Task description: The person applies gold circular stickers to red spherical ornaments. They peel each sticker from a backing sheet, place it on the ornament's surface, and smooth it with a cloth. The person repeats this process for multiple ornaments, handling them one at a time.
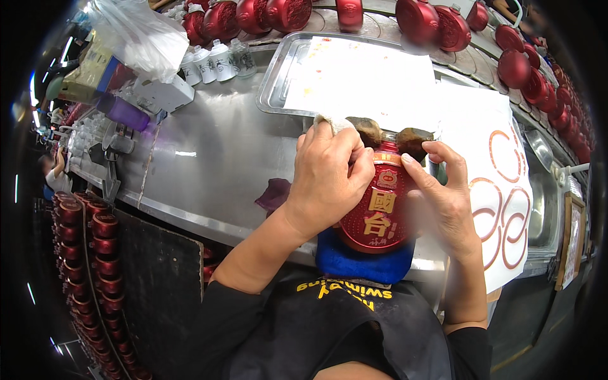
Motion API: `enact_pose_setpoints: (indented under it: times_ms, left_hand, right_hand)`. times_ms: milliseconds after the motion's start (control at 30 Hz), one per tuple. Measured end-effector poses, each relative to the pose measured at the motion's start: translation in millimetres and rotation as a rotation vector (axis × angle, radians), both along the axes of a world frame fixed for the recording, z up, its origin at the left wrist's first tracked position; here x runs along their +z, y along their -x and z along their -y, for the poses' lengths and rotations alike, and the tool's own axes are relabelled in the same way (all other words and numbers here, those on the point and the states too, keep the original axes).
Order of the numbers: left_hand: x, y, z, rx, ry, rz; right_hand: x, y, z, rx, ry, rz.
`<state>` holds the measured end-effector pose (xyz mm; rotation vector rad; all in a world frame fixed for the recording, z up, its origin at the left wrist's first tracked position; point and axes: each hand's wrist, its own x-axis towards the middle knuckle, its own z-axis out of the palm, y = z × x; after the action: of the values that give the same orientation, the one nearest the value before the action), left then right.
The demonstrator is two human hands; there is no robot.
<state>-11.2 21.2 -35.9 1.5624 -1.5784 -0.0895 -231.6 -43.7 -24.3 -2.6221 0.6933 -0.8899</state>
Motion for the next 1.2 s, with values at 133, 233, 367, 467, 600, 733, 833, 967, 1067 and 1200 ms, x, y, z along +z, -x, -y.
enact_pose_setpoints:
  times_ms: [133,233,367,467,600,733,833,967,1067,1200]
  left_hand:
    - [0,1,1,0.000,-0.003,0.004]
    - [1,1,1,0.007,-0.020,0.018]
    - [2,0,-1,0.007,-0.023,0.025]
    - [3,1,-2,0.011,-0.027,0.028]
    - [2,1,-2,0.010,-0.026,0.022]
    - [1,0,-2,0.009,-0.035,0.012]
    - [1,0,-2,0.000,-0.034,-0.016]
    - [5,-1,-6,-0.031,-0.080,-0.174]
    - [9,-2,-7,-0.063,-0.102,-0.346]
    - [10,-2,-4,-0.060,-0.064,-0.252]
  right_hand:
    - [-4,-1,2,-0.009,-0.015,-0.008]
    - [-4,-1,3,-0.008,-0.023,-0.027]
    - [-5,-1,2,0.004,-0.033,-0.009]
    - [-7,-1,3,0.012,-0.034,-0.003]
    - [-8,0,4,0.015,-0.023,-0.017]
    - [-8,0,4,0.018,-0.013,-0.026]
    - [-8,0,4,0.018,-0.023,-0.022]
    - [-7,0,3,0.024,-0.040,-0.037]
    - [-7,1,2,0.026,-0.041,-0.037]
    - [-8,0,0,0.029,-0.035,-0.030]
